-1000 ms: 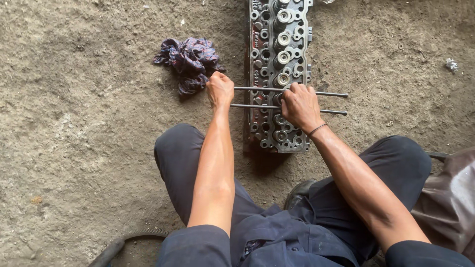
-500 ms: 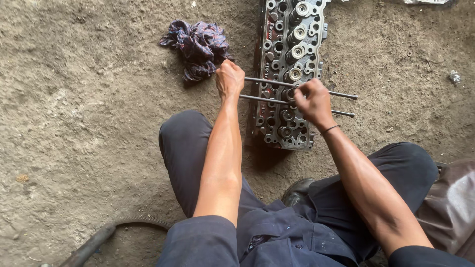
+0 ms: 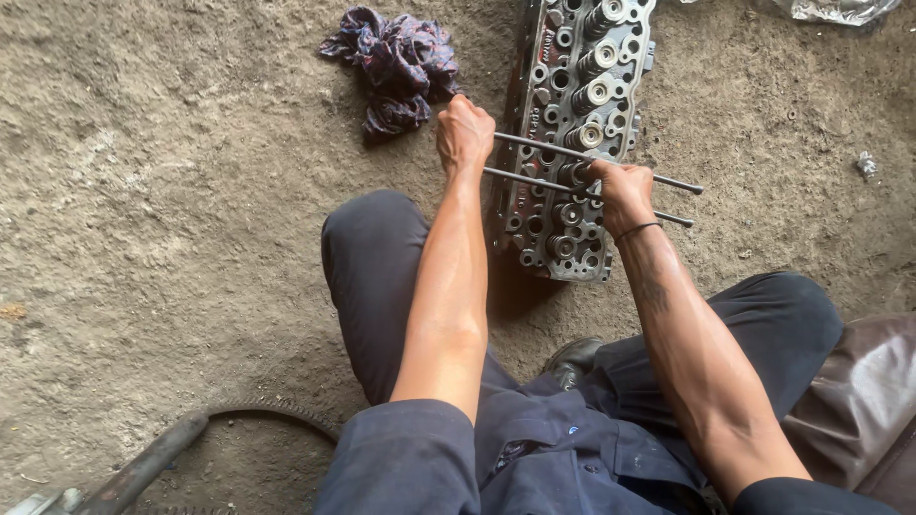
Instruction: The person sits on the ground and uses two long metal rods to rotate and adjust the camshaft within a cylinder head. They repeatedly insert, turn, and reposition the rods to manipulate the camshaft lobes and ensure proper alignment.
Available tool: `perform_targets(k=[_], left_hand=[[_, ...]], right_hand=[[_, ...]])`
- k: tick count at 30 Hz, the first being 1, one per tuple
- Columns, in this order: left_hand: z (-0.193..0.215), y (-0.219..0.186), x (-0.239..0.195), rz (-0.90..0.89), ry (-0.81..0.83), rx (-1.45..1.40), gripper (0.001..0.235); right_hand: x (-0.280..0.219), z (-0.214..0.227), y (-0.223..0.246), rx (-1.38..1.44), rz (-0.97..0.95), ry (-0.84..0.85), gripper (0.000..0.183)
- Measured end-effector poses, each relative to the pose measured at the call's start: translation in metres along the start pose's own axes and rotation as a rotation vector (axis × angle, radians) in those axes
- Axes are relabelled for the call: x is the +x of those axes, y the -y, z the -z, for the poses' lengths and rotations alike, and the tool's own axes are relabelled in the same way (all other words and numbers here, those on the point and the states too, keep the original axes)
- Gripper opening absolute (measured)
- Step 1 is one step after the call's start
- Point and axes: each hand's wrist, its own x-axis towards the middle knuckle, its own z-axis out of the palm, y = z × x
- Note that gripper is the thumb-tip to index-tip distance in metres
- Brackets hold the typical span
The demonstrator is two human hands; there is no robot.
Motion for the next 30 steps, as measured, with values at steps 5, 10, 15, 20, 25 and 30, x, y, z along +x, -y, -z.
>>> perform_targets(k=[5,10,15,20,25,30], left_hand=[[-0.011,0.006,0.006,0.021,0.038,-0.012,0.021],[-0.016,0.005,0.006,0.083,0.096,-0.029,0.019],[-0.015,0.004,0.005,0.101,0.103,-0.027,0.019],[-0.013,0.002,0.003,0.094,0.108,-0.039,0.022],[-0.01,-0.003,0.003,0.15,0.134,-0.057,0.025],[-0.005,-0.005,0.003,0.135,0.098,-0.05,0.024]], right_hand=[[0.0,-0.01,0.003,-0.13,-0.013,-0.164,0.017],[-0.001,-0.015,0.001,-0.105,-0.024,-0.237,0.02],[-0.002,-0.021,-0.002,-0.098,-0.033,-0.276,0.025],[-0.009,-0.026,0.008,-0.09,-0.05,-0.348,0.04],[-0.017,-0.031,0.015,-0.125,-0.107,-0.354,0.037],[-0.017,-0.038,0.012,-0.152,-0.068,-0.379,0.034]])
